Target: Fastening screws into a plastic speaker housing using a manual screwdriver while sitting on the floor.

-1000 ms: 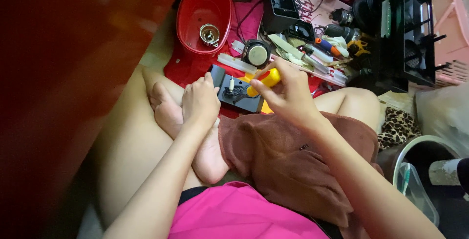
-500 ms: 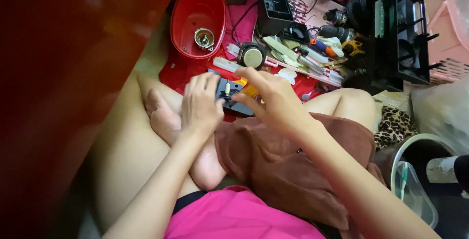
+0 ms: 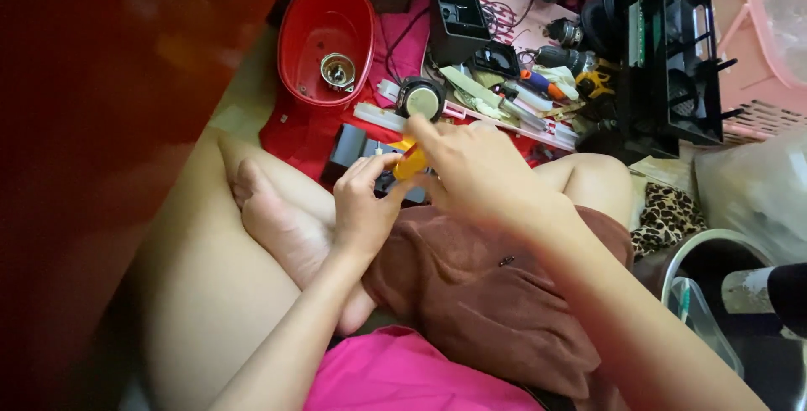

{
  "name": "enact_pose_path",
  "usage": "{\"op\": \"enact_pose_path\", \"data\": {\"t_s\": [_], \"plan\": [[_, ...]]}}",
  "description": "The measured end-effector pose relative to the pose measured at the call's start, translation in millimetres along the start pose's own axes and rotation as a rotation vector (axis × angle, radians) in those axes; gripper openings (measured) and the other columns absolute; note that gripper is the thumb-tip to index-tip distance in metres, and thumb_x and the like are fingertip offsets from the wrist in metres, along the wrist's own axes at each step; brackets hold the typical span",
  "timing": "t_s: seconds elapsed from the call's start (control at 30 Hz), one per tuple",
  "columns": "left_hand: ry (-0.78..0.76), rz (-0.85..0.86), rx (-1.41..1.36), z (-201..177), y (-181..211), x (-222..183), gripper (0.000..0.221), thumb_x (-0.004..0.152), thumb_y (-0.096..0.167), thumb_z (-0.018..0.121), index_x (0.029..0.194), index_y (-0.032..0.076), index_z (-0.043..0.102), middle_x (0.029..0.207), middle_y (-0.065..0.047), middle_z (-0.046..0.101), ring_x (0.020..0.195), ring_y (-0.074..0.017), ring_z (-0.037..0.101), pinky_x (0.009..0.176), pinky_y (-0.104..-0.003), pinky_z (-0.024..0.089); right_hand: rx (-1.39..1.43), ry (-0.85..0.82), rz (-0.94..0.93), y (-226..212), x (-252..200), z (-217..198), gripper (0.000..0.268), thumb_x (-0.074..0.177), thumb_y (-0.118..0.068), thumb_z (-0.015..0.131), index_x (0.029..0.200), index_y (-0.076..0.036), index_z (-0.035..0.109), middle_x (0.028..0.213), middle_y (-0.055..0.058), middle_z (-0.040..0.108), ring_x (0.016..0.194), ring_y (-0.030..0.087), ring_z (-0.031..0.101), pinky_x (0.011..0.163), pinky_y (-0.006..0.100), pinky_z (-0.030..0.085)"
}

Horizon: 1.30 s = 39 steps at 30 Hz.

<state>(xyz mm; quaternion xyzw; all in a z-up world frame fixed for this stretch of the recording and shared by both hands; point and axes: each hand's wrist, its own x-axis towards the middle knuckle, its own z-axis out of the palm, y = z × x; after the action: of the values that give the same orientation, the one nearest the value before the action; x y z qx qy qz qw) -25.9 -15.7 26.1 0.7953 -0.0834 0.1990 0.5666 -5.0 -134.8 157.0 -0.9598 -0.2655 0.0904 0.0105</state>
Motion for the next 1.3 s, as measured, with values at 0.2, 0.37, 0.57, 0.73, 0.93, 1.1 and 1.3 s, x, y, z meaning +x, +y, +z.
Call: {"op": "enact_pose_path", "data": {"t_s": [0.2, 0.37, 0.57, 0.73, 0.93, 1.1, 1.3], "plan": [[0.060, 0.060, 0.027, -1, 6, 1, 0.017, 0.072, 0.010, 0.069, 0.085, 0.019, 0.065, 0.076, 0.003, 0.063, 0.074, -0.0180, 0.062, 0.072, -0.030, 0.049, -0.157, -0.001, 0.057, -3, 0, 12, 0.033, 0.084, -0.037, 0.052, 0.092, -0.006, 0.046, 0.065, 0.015, 0.059, 0.061, 0.038, 0.063, 0.057, 0.047, 0.050], [0.050, 0.067, 0.002, -4, 4, 2, 0.019, 0.068, 0.008, 0.071, 0.084, 0.017, 0.066, 0.077, 0.002, 0.063, 0.076, -0.0203, 0.063, 0.071, -0.031, 0.050, -0.076, 0.025, 0.018, -6, -1, 3, 0.030, 0.082, -0.030, 0.052, 0.096, -0.005, 0.044, 0.069, 0.017, 0.059, 0.061, 0.041, 0.062, 0.055, 0.050, 0.049], [0.032, 0.085, 0.017, -3, 4, 1, 0.019, 0.066, 0.010, 0.071, 0.082, 0.019, 0.066, 0.077, 0.004, 0.062, 0.076, -0.0193, 0.062, 0.073, -0.031, 0.049, -0.115, 0.027, 0.019, -3, -3, 2, 0.033, 0.081, -0.033, 0.054, 0.093, -0.003, 0.047, 0.067, 0.017, 0.059, 0.060, 0.040, 0.062, 0.054, 0.049, 0.049], [0.021, 0.124, -0.004, -3, 1, 0, 0.020, 0.064, 0.008, 0.073, 0.081, 0.016, 0.066, 0.078, 0.002, 0.062, 0.077, -0.0225, 0.062, 0.073, -0.034, 0.049, -0.070, 0.055, -0.030, -8, -6, -4, 0.024, 0.079, -0.022, 0.055, 0.096, -0.005, 0.048, 0.072, 0.015, 0.059, 0.064, 0.041, 0.062, 0.057, 0.050, 0.049], [0.024, 0.105, 0.034, -4, 1, -1, 0.008, 0.074, 0.021, 0.071, 0.081, 0.019, 0.066, 0.076, 0.006, 0.061, 0.075, -0.0182, 0.062, 0.075, -0.030, 0.048, -0.106, 0.031, 0.037, -5, -7, -5, 0.034, 0.078, -0.034, 0.057, 0.088, -0.002, 0.052, 0.071, 0.017, 0.061, 0.066, 0.039, 0.063, 0.058, 0.050, 0.048], [-0.015, 0.111, 0.057, -3, 2, -2, 0.019, 0.067, 0.012, 0.073, 0.085, 0.017, 0.066, 0.077, 0.004, 0.061, 0.077, -0.0188, 0.061, 0.074, -0.031, 0.046, -0.123, 0.053, 0.002, -2, -12, -2, 0.029, 0.083, -0.032, 0.053, 0.089, -0.003, 0.052, 0.068, 0.016, 0.060, 0.062, 0.038, 0.062, 0.057, 0.047, 0.048], [-0.047, 0.092, 0.050, -6, 5, -1, 0.020, 0.069, 0.012, 0.073, 0.088, 0.016, 0.067, 0.081, 0.003, 0.061, 0.079, -0.0193, 0.061, 0.075, -0.032, 0.046, -0.117, 0.085, -0.098, -4, -9, -11, 0.025, 0.080, -0.028, 0.057, 0.097, -0.011, 0.050, 0.074, 0.009, 0.058, 0.068, 0.032, 0.063, 0.062, 0.043, 0.047]]}}
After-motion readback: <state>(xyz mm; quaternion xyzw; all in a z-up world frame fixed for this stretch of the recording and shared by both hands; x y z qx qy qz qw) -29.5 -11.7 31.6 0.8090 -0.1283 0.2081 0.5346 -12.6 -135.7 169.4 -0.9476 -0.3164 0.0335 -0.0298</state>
